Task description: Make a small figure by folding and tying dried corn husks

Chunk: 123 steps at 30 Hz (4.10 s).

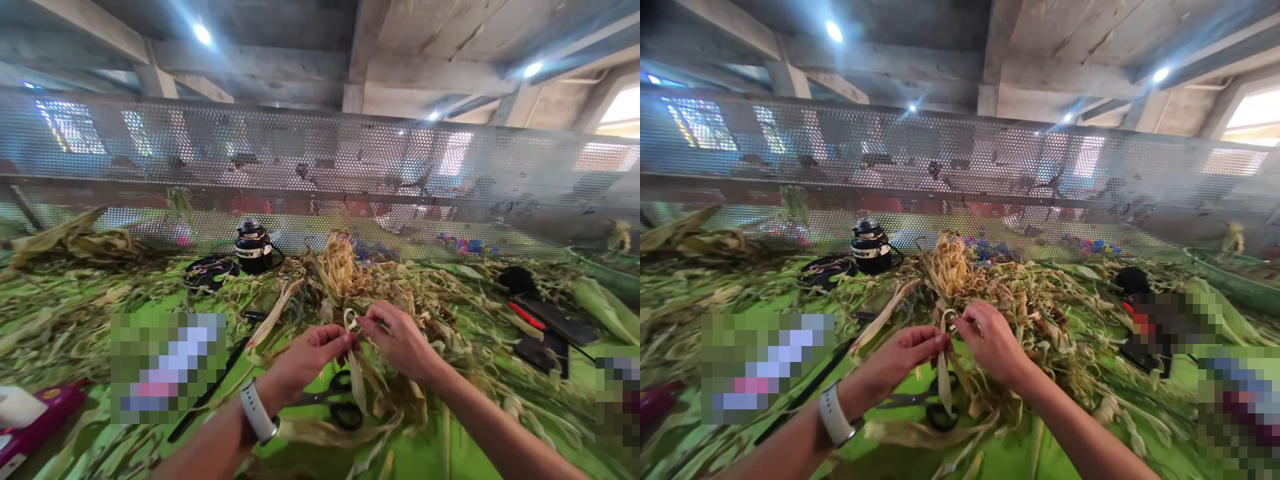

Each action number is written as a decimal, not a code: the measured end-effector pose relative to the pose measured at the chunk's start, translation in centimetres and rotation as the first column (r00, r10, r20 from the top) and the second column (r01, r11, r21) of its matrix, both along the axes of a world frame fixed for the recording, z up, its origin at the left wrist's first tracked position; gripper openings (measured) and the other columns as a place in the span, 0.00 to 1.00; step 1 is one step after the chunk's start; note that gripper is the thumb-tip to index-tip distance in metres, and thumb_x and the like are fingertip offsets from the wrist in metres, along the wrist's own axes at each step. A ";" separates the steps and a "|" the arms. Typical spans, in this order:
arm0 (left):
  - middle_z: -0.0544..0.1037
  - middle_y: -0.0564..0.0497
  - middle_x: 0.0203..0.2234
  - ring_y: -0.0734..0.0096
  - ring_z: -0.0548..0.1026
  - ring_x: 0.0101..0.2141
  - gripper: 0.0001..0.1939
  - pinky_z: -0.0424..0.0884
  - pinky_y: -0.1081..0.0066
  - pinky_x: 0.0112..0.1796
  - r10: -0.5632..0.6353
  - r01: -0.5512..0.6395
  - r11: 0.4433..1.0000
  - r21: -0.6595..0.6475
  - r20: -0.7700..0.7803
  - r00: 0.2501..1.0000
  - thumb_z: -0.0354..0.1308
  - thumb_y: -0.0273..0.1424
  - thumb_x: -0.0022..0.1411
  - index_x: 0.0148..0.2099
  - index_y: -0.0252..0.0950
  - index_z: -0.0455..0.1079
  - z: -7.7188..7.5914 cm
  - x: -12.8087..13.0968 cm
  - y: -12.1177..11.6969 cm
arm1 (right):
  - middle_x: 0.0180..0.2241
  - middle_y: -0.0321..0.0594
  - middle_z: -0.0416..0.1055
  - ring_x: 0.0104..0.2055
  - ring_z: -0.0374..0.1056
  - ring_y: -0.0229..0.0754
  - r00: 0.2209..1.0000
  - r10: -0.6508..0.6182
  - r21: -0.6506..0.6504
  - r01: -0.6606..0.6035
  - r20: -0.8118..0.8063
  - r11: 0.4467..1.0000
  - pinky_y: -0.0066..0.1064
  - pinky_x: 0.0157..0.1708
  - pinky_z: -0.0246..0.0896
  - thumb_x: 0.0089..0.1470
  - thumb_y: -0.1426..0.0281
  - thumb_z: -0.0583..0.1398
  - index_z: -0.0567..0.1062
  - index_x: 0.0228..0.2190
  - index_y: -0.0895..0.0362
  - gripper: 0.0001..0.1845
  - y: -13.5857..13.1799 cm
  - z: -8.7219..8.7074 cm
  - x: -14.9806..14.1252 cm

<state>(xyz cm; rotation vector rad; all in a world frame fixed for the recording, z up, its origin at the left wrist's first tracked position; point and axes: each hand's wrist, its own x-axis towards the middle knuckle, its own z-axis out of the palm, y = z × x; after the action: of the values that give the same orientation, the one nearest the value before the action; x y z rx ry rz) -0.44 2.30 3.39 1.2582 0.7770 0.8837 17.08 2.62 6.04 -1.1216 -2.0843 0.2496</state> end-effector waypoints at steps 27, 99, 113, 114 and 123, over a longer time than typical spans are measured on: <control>0.80 0.51 0.30 0.73 0.74 0.33 0.10 0.67 0.74 0.38 0.203 -0.135 0.971 -0.199 0.375 0.905 0.65 0.31 0.49 0.37 0.35 0.76 -0.7 0.8 0.3 | 0.35 0.41 0.70 0.41 0.65 0.44 0.999 0.001 0.093 0.003 -0.041 0.996 0.36 0.42 0.60 0.54 0.72 0.57 0.73 0.35 0.55 0.06 0.1 -1.0 -0.3; 0.68 0.57 0.16 0.84 0.62 0.17 0.12 0.54 0.82 0.18 0.235 -0.144 0.952 -0.271 0.343 0.910 0.64 0.39 0.51 0.32 0.34 0.74 0.0 0.9 -1.1 | 0.29 0.38 0.73 0.33 0.69 0.38 0.940 0.215 0.180 -0.170 -0.267 0.969 0.28 0.34 0.65 0.55 0.67 0.60 0.74 0.29 0.56 0.06 0.3 -2.5 -0.8; 0.73 0.55 0.19 0.83 0.65 0.18 0.09 0.50 0.83 0.15 0.203 -0.116 0.964 -0.239 0.380 0.903 0.66 0.34 0.49 0.30 0.34 0.74 0.0 0.8 -1.2 | 0.25 0.35 0.71 0.28 0.66 0.36 0.921 0.097 -0.128 -0.156 -0.376 0.979 0.28 0.31 0.62 0.50 0.62 0.62 0.71 0.25 0.58 0.12 0.8 -2.6 -0.7; 0.74 0.54 0.20 0.83 0.66 0.18 0.08 0.50 0.83 0.15 0.182 -0.094 0.967 -0.236 0.389 0.903 0.65 0.34 0.50 0.31 0.34 0.74 -0.1 0.8 -1.2 | 0.25 0.36 0.71 0.28 0.66 0.37 0.916 0.087 -0.147 -0.155 -0.392 0.977 0.28 0.31 0.62 0.50 0.62 0.62 0.72 0.25 0.58 0.12 0.9 -2.6 -0.8; 0.80 0.49 0.29 0.71 0.77 0.33 0.11 0.71 0.74 0.35 0.318 -0.202 0.937 -0.285 0.455 0.832 0.65 0.33 0.50 0.37 0.35 0.75 -0.5 1.0 -0.7 | 0.29 0.37 0.66 0.33 0.63 0.38 0.942 0.053 -0.052 -0.074 -0.331 0.996 0.29 0.34 0.60 0.57 0.66 0.54 0.69 0.28 0.57 0.09 0.3 -1.4 -0.1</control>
<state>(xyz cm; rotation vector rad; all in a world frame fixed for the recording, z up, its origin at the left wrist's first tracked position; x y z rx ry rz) 0.55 1.63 2.85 0.6794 0.6165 1.2440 17.00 2.87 4.62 -0.9746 -1.8257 0.5035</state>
